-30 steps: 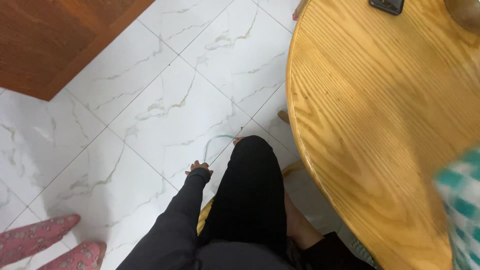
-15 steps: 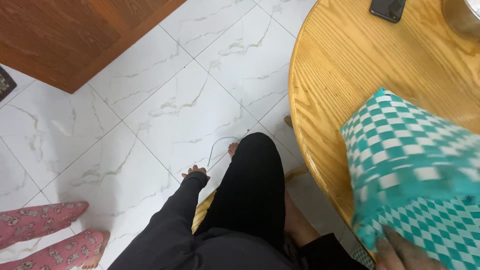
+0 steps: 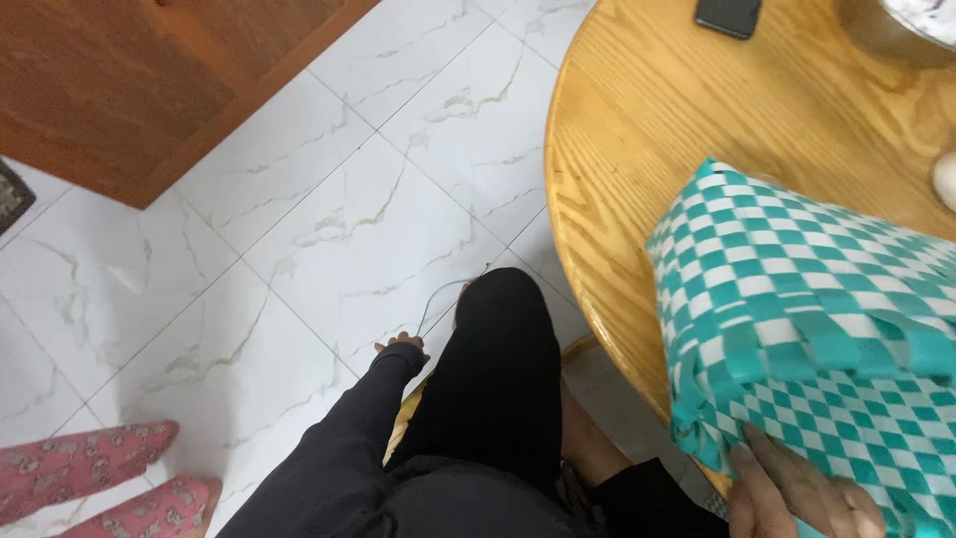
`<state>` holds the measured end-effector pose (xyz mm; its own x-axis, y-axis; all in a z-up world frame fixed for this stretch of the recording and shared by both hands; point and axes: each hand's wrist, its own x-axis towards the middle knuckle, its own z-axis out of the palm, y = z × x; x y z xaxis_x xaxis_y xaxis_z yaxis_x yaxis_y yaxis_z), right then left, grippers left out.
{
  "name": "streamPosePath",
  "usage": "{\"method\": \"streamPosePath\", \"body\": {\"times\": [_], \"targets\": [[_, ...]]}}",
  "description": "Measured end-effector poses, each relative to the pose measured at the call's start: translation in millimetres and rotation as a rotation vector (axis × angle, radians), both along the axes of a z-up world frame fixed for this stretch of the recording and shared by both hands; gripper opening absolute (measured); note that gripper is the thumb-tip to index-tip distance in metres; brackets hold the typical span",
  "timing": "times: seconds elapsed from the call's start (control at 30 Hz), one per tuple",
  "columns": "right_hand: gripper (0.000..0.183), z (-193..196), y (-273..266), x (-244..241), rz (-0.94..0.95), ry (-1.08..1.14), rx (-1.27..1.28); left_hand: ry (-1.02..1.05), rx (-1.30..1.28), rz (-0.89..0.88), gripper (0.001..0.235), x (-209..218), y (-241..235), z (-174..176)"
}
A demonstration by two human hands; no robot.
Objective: Finishing a hand-woven plastic bag by tucking in loose ends of plastic strips.
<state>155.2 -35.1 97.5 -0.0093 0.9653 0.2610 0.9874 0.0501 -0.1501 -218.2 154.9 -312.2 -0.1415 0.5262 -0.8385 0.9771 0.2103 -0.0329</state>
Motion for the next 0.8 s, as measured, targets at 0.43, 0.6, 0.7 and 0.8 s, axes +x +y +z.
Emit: {"method": "streamPosePath", "body": {"times": [0.43,0.6,0.7,0.8], "targets": [[0.029,-40,56,16,0.106,-0.212,0.440,-0.327,0.948,0.161,0.047,-5,45,-32],[0.033,-56,67,5,0.137,-0.128,0.599,-0.880,1.524,0.011,0.038,60,79,144],[0.027,-61,72,4,0.148,-0.145,0.681,-1.078,1.588,-0.085,0.032,94,73,239],[0.020,-70,86,25,0.238,-0.284,0.846,-1.226,1.606,-0.220,0.029,119,62,293]]}}
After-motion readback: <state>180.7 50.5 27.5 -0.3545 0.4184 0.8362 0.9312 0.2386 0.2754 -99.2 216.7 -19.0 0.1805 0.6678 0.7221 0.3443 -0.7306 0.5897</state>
